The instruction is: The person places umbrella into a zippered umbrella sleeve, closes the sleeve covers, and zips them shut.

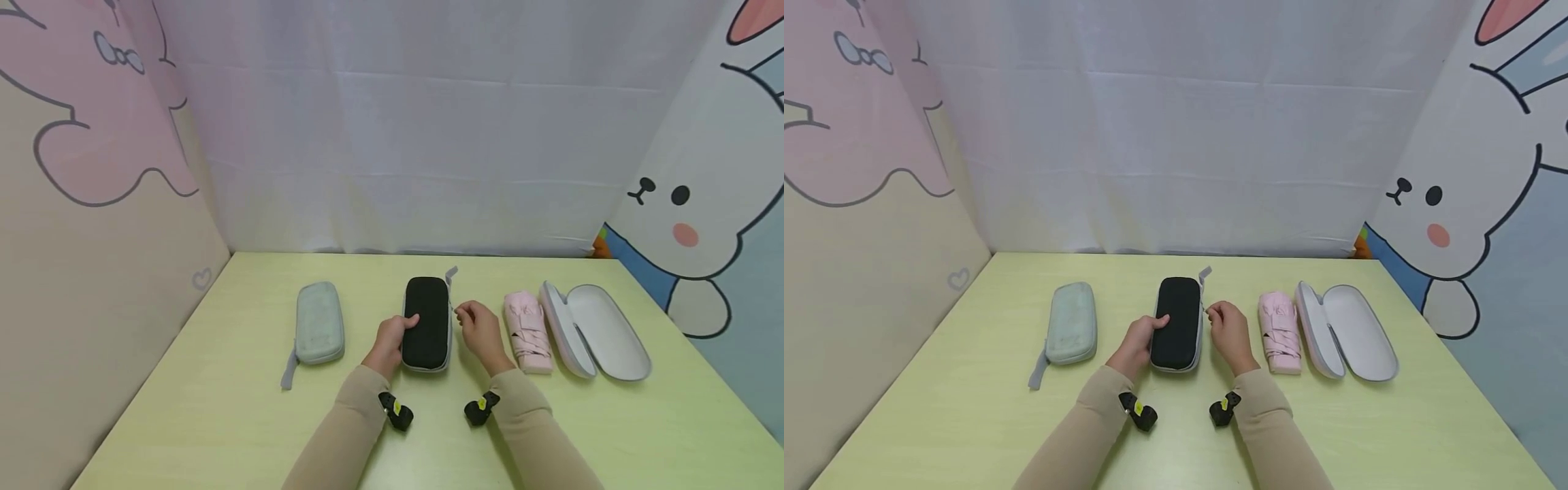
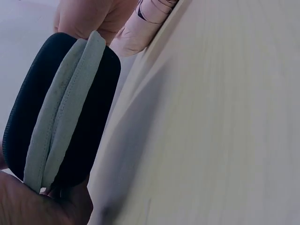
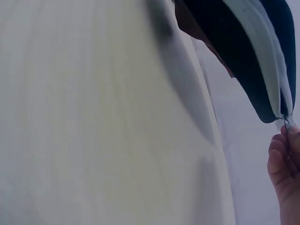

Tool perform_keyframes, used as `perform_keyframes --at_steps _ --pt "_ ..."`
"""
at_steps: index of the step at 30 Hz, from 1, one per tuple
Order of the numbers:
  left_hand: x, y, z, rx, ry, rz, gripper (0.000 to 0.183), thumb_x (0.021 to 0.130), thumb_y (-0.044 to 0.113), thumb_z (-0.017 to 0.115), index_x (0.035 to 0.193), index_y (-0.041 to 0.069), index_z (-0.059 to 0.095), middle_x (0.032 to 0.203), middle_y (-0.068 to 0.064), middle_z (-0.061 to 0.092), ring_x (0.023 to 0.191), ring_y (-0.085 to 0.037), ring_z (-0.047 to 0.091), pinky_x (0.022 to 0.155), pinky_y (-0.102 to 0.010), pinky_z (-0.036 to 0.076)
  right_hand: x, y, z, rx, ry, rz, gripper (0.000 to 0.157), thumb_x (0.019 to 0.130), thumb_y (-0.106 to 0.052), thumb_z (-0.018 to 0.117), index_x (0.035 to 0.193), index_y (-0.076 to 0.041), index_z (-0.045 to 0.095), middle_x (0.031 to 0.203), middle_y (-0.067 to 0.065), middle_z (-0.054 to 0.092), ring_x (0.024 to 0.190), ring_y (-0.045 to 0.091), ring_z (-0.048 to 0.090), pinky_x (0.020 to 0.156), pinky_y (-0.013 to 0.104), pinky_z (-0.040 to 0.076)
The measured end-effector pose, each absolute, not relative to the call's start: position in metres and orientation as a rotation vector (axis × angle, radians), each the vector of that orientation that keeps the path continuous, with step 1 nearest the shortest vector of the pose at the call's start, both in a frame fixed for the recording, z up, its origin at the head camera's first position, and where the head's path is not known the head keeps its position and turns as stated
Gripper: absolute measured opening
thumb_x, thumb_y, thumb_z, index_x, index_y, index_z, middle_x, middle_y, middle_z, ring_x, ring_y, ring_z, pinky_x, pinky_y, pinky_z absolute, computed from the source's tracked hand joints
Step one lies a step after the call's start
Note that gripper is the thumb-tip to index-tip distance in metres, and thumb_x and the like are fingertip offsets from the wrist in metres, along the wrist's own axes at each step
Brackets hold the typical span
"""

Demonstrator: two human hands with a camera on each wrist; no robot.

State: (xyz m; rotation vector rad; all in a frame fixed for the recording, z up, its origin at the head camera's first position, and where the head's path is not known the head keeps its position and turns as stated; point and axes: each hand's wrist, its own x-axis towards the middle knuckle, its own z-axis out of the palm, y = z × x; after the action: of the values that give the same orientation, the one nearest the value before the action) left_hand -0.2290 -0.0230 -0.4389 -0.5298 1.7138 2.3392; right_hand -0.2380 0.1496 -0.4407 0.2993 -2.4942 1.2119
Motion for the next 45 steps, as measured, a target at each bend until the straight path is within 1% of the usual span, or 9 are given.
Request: perform_keyframes --at_steps 2,6,9,15,23,27,31,41,45 --pt "-0.23 -0.023 -0.438 -0.569 1.685 2.369 0.045 0.086 0.013 0.064 0.121 -0.011 0.051 0.12 -0.02 0.054 0.107 -0.029 0.053 0.095 -0.038 0.04 -0.236 0.148 -0.442 0.343 -2.484 1.185 0.008 0.091 -0.002 0.056 0.087 0.001 0.062 0.077 0.009 0.061 0.071 0.023 0.058 0.063 0.036 0.046" --pt "-0.233 -0.025 -0.434 -0.616 1.628 2.444 0.044 0.086 0.011 0.064 0.121 -0.011 0.05 0.119 -0.018 0.056 0.105 -0.026 0.052 0.097 -0.037 0.038 -0.234 0.142 -0.442 0.372 -2.464 1.204 0.007 0.09 -0.002 0.058 0.086 0.001 0.062 0.076 0.009 0.061 0.07 0.023 0.059 0.063 0.036 0.047" --pt "-0.235 -0.026 -0.43 -0.597 1.618 2.457 0.042 0.086 0.01 0.064 0.12 -0.01 0.052 0.117 -0.018 0.057 0.105 -0.025 0.053 0.097 -0.036 0.038 -0.234 0.141 -0.441 0.298 -2.469 1.308 0.009 0.091 -0.004 0.058 0.086 0.001 0.062 0.075 0.009 0.062 0.068 0.022 0.059 0.059 0.031 0.047" --pt "-0.233 -0.025 -0.428 -0.562 1.657 2.459 0.043 0.086 0.009 0.064 0.121 -0.012 0.05 0.123 -0.02 0.054 0.113 -0.029 0.05 0.099 -0.037 0.036 -0.235 0.142 -0.439 0.192 -2.494 1.505 0.012 0.092 -0.005 0.057 0.088 0.005 0.062 0.075 0.011 0.062 0.066 0.018 0.058 0.057 0.024 0.047" --pt "-0.232 -0.024 -0.428 -0.642 1.707 2.474 0.05 0.086 0.011 0.065 0.125 -0.013 0.045 0.131 -0.021 0.047 0.119 -0.03 0.044 0.103 -0.039 0.031 -0.23 0.142 -0.434 0.276 -2.533 1.407 0.01 0.092 -0.004 0.058 0.087 0.003 0.063 0.072 0.008 0.061 0.064 0.017 0.057 0.058 0.028 0.047" --pt "-0.234 -0.024 -0.429 -0.689 1.648 2.517 0.049 0.086 0.011 0.065 0.124 -0.012 0.047 0.128 -0.02 0.049 0.115 -0.03 0.047 0.099 -0.037 0.036 -0.229 0.142 -0.432 0.303 -2.548 1.383 0.01 0.092 -0.004 0.058 0.086 0.002 0.063 0.072 0.007 0.06 0.064 0.017 0.057 0.058 0.028 0.047" --pt "-0.235 -0.024 -0.429 -0.714 1.619 2.541 0.048 0.085 0.01 0.065 0.124 -0.011 0.047 0.128 -0.02 0.05 0.114 -0.03 0.048 0.098 -0.037 0.037 -0.228 0.142 -0.432 0.323 -2.555 1.359 0.009 0.091 -0.003 0.058 0.085 0.001 0.063 0.071 0.006 0.059 0.063 0.016 0.056 0.057 0.028 0.046" --pt "-0.234 -0.028 -0.427 -0.763 1.634 2.53 0.054 0.083 0.012 0.067 0.127 -0.011 0.043 0.132 -0.02 0.044 0.12 -0.031 0.041 0.104 -0.038 0.028 -0.224 0.138 -0.43 0.367 -2.54 1.282 0.008 0.09 -0.003 0.059 0.083 -0.001 0.063 0.07 0.004 0.059 0.064 0.017 0.056 0.057 0.029 0.045" --pt "-0.236 -0.029 -0.426 -0.676 1.563 2.556 0.05 0.084 0.01 0.066 0.125 -0.01 0.046 0.126 -0.018 0.05 0.113 -0.028 0.047 0.101 -0.037 0.034 -0.225 0.139 -0.429 0.323 -2.488 1.32 0.007 0.09 -0.003 0.058 0.085 0.001 0.062 0.072 0.007 0.061 0.066 0.02 0.058 0.059 0.03 0.047"
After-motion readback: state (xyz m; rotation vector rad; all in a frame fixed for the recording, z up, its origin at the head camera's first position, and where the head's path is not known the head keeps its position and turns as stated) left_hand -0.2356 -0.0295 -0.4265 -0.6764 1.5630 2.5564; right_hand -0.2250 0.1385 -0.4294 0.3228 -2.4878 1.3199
